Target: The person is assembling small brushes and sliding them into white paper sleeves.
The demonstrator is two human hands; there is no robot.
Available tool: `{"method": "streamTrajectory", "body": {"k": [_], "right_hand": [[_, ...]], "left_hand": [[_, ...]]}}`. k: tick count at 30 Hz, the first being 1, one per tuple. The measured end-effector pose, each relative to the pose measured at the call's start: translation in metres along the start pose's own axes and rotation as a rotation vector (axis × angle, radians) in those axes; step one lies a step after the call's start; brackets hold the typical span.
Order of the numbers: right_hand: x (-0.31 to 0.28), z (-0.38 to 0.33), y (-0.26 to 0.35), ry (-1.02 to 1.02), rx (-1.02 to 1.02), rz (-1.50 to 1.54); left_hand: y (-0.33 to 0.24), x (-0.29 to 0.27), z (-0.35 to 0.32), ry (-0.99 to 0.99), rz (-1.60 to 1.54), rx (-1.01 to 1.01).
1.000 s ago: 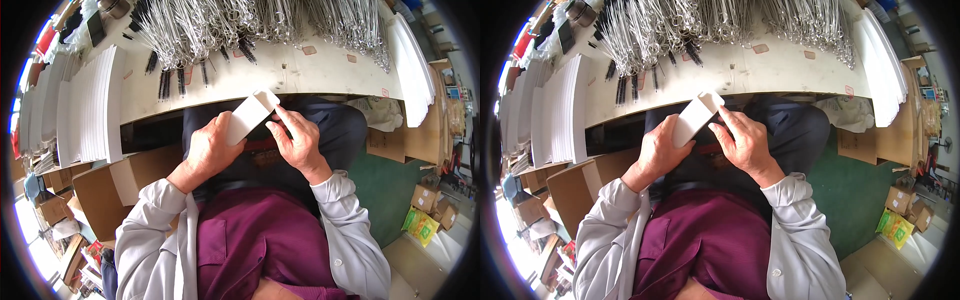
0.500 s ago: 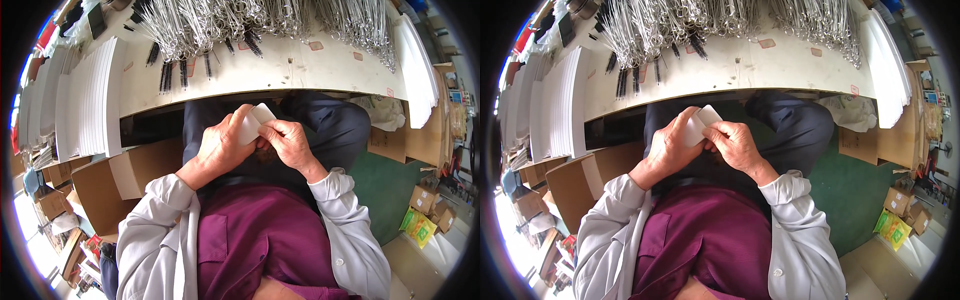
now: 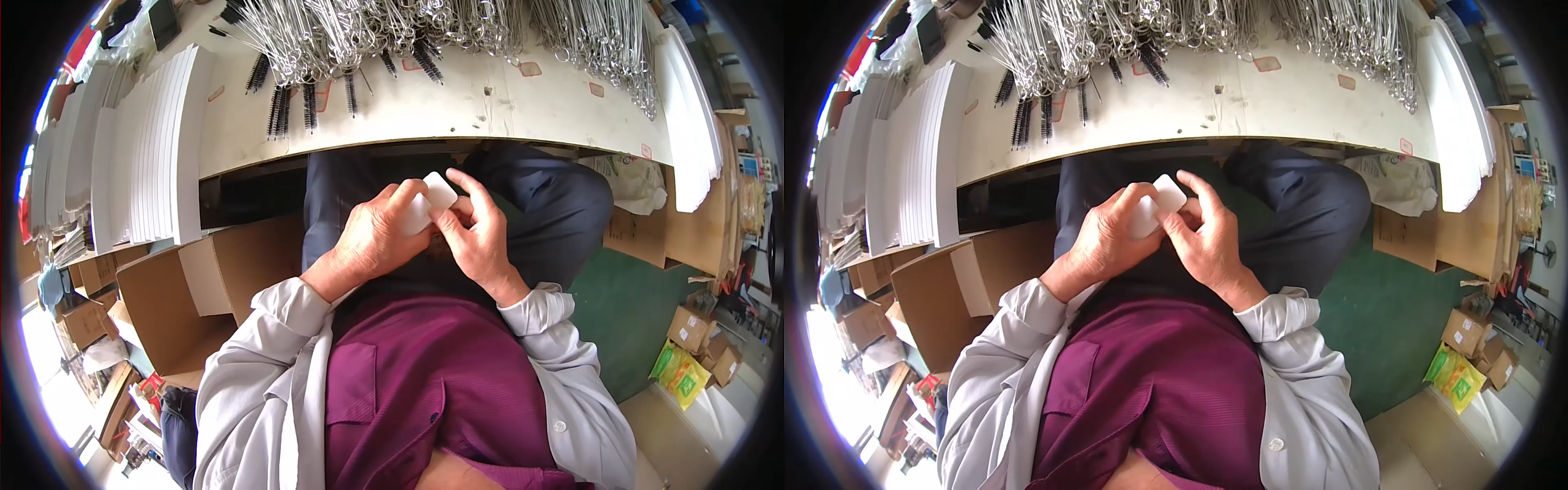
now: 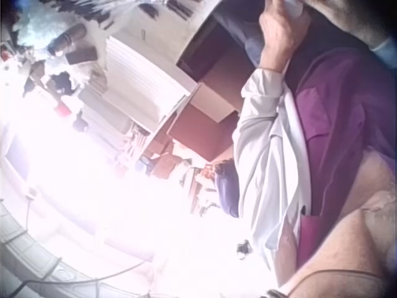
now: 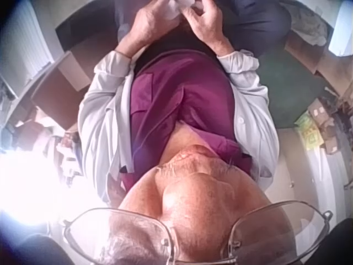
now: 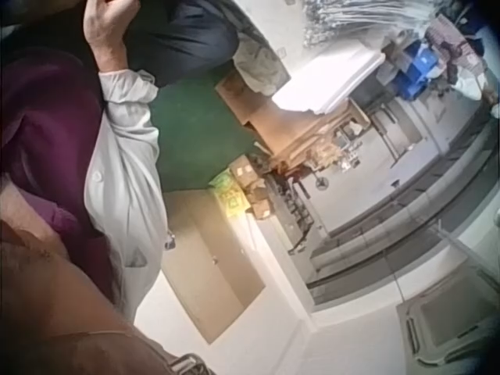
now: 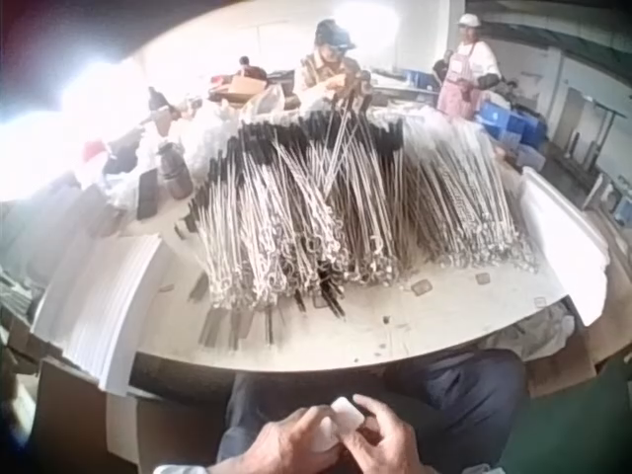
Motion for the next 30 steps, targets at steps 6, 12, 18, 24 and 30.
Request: {"method": "streamTrajectory", "body": {"k": [6, 12, 18, 24, 30], "right_hand": [[0.005, 0.0, 0.022, 0.065, -0.376, -0.497], [0.006, 0.002, 0.019, 0.034, -0.157, -0.258], [0.007, 0.006, 0.015, 0.053, 0.123, -0.037], [0.004, 0.006, 0.01, 0.015, 0.196, 0.029], [-0.006, 0.007, 0.004, 0.049, 0.3, 0.076]], "left_hand": [[-0.002, 0.001, -0.004, -0.015, -0.043, -0.025], [-0.002, 0.003, -0.009, -0.024, -0.064, -0.103], [0.001, 0.01, -0.013, -0.071, 0.022, -0.072], [-0.001, 0.011, -0.017, -0.125, 0.053, -0.029], [0.001, 0.016, -0.019, -0.136, 0.065, -0.014]]}}
Point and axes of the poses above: each hand's wrist, its own z-axis towards the middle knuckle, its own x-axis out of the palm, y = z × x, the point moved 2 cm from there along z, towards the middle knuckle, and after that the axes turned 7 degrees about z, right-handed, at the moved point
